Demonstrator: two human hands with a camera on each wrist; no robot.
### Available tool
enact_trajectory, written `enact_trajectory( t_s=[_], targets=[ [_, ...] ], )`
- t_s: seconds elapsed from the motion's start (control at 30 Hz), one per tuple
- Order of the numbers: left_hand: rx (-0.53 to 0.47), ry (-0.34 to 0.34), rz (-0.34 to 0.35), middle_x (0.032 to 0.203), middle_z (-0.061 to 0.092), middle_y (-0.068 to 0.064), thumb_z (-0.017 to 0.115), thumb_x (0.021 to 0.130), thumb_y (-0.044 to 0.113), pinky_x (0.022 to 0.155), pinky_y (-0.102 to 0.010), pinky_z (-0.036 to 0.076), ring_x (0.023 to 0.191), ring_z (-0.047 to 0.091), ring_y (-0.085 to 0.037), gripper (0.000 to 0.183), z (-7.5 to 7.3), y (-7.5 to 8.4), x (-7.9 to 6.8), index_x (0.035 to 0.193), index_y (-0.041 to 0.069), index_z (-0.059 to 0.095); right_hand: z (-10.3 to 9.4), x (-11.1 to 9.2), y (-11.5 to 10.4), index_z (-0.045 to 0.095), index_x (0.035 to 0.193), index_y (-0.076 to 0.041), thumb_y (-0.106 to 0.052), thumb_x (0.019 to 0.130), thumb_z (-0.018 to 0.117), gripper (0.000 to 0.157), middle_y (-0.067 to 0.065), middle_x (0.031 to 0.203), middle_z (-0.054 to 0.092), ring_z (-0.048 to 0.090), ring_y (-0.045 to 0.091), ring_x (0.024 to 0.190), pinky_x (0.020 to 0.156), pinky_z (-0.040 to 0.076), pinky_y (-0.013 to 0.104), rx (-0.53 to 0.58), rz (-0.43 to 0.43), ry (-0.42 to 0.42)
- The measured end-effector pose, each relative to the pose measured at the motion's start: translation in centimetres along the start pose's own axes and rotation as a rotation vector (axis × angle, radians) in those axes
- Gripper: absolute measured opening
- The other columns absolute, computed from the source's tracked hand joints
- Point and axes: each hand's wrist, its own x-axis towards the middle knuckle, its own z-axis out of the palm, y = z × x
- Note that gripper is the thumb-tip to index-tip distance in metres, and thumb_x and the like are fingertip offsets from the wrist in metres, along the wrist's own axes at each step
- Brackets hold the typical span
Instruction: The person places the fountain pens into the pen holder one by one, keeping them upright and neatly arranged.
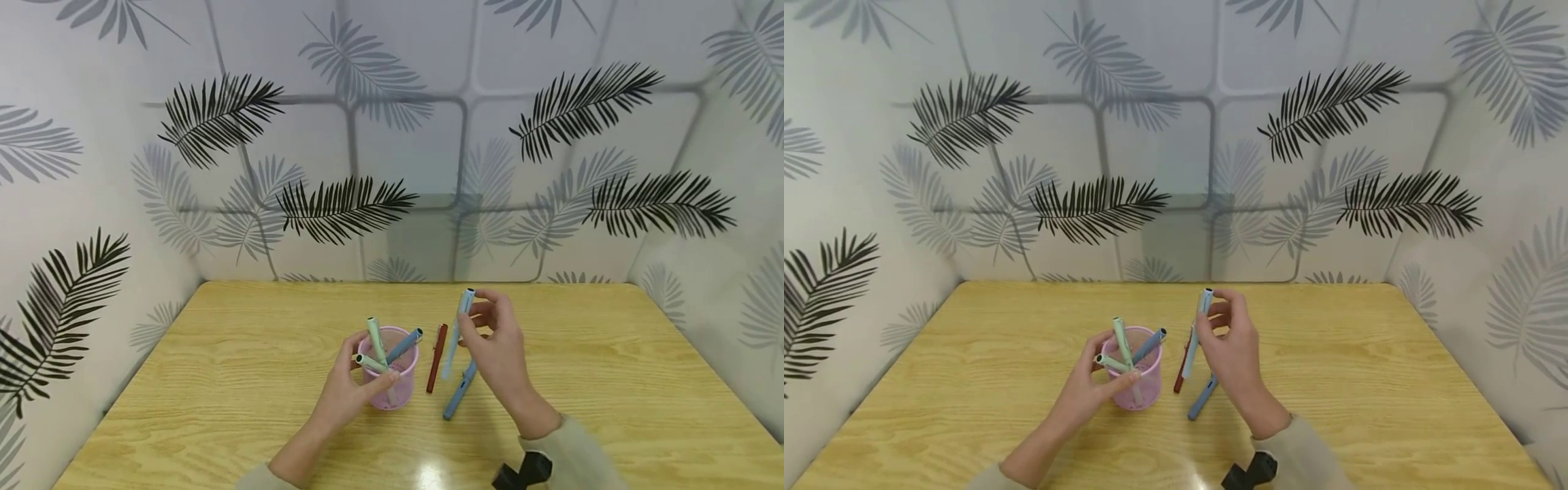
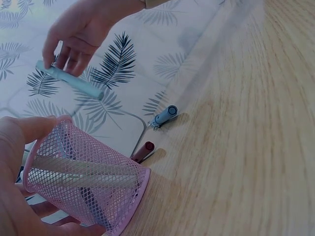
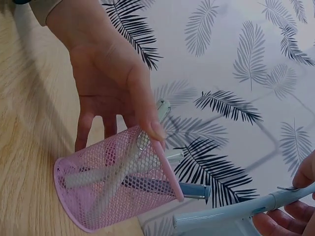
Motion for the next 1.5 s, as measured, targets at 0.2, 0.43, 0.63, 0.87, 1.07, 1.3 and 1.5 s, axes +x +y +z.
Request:
enact_trajectory(
  t_s=[0.2, 0.43, 0.63, 0.87, 1.07, 1.3, 1.5],
  targets=[
    [0.011, 0.009, -0.004, 0.135, 0.037, -0.010, 0.073, 0.080, 0.029, 0.085, -0.054, 0.040, 0.115, 0.038, -0.035, 0.072, 0.0, 0.0, -0.1, 0.140, 0.021, 0.033, 0.9, 0.0, -2.1, 0.044, 0.120, 0.006, 0.009, 0.087, 0.056, 0.035, 0.019, 0.092, 0.054, 0.054, 0.016, 0.073, 0.056, 0.053, 0.026, 0.066, -0.099, 0.027],
    [-0.002, 0.002, 0.023, 0.134, 0.038, -0.009, 0.073, 0.080, 0.032, 0.088, -0.055, 0.037, 0.116, 0.037, -0.034, 0.071, -0.1, 0.1, -0.2, 0.139, 0.022, 0.034, 2.2, 0.4, -0.5, 0.044, 0.121, 0.001, 0.004, 0.089, 0.057, 0.035, 0.015, 0.094, 0.054, 0.056, 0.014, 0.076, 0.055, 0.052, 0.025, 0.129, -0.199, 0.024],
    [-0.013, 0.003, 0.021, 0.130, 0.041, -0.006, 0.073, 0.080, 0.030, 0.090, -0.054, 0.035, 0.115, 0.038, -0.030, 0.071, -0.1, 0.1, -0.2, 0.139, 0.020, 0.034, 3.0, 0.4, -0.3, 0.045, 0.120, 0.000, 0.002, 0.089, 0.058, 0.034, 0.015, 0.096, 0.054, 0.057, 0.015, 0.079, 0.057, 0.053, 0.028, 0.142, -0.232, 0.027],
    [-0.023, 0.023, 0.006, 0.132, 0.041, -0.012, 0.073, 0.080, 0.022, 0.090, -0.057, 0.035, 0.115, 0.039, -0.034, 0.071, -0.1, 1.7, -0.5, 0.139, 0.013, 0.034, 3.7, -0.3, -0.8, 0.045, 0.118, 0.005, 0.008, 0.087, 0.057, 0.034, 0.019, 0.094, 0.057, 0.057, 0.020, 0.075, 0.057, 0.051, 0.023, 0.071, -0.199, -0.014],
    [-0.033, 0.027, 0.007, 0.131, 0.042, -0.014, 0.073, 0.081, 0.021, 0.086, -0.056, 0.038, 0.112, 0.040, -0.035, 0.070, -0.3, 3.6, -1.1, 0.138, 0.009, 0.035, 4.0, -1.1, -2.3, 0.045, 0.116, 0.009, 0.012, 0.085, 0.058, 0.034, 0.022, 0.091, 0.058, 0.058, 0.027, 0.072, 0.056, 0.048, 0.022, 0.020, -0.161, -0.065],
    [-0.031, 0.029, -0.015, 0.131, 0.042, -0.016, 0.072, 0.081, 0.018, 0.088, -0.057, 0.037, 0.112, 0.041, -0.036, 0.068, -0.3, 3.9, -1.1, 0.137, 0.007, 0.036, 4.1, -1.6, -2.0, 0.047, 0.114, 0.008, 0.010, 0.084, 0.060, 0.033, 0.019, 0.089, 0.061, 0.060, 0.029, 0.072, 0.054, 0.045, 0.024, -0.060, -0.155, -0.114],
    [-0.021, 0.031, -0.021, 0.132, 0.042, -0.013, 0.073, 0.081, 0.021, 0.088, -0.056, 0.037, 0.112, 0.041, -0.035, 0.069, -0.3, 2.9, -0.8, 0.138, 0.012, 0.035, 4.0, -2.2, -1.7, 0.048, 0.115, 0.007, 0.010, 0.084, 0.061, 0.034, 0.017, 0.086, 0.060, 0.057, 0.026, 0.068, 0.054, 0.045, 0.023, -0.116, -0.135, -0.142]
  ],
)
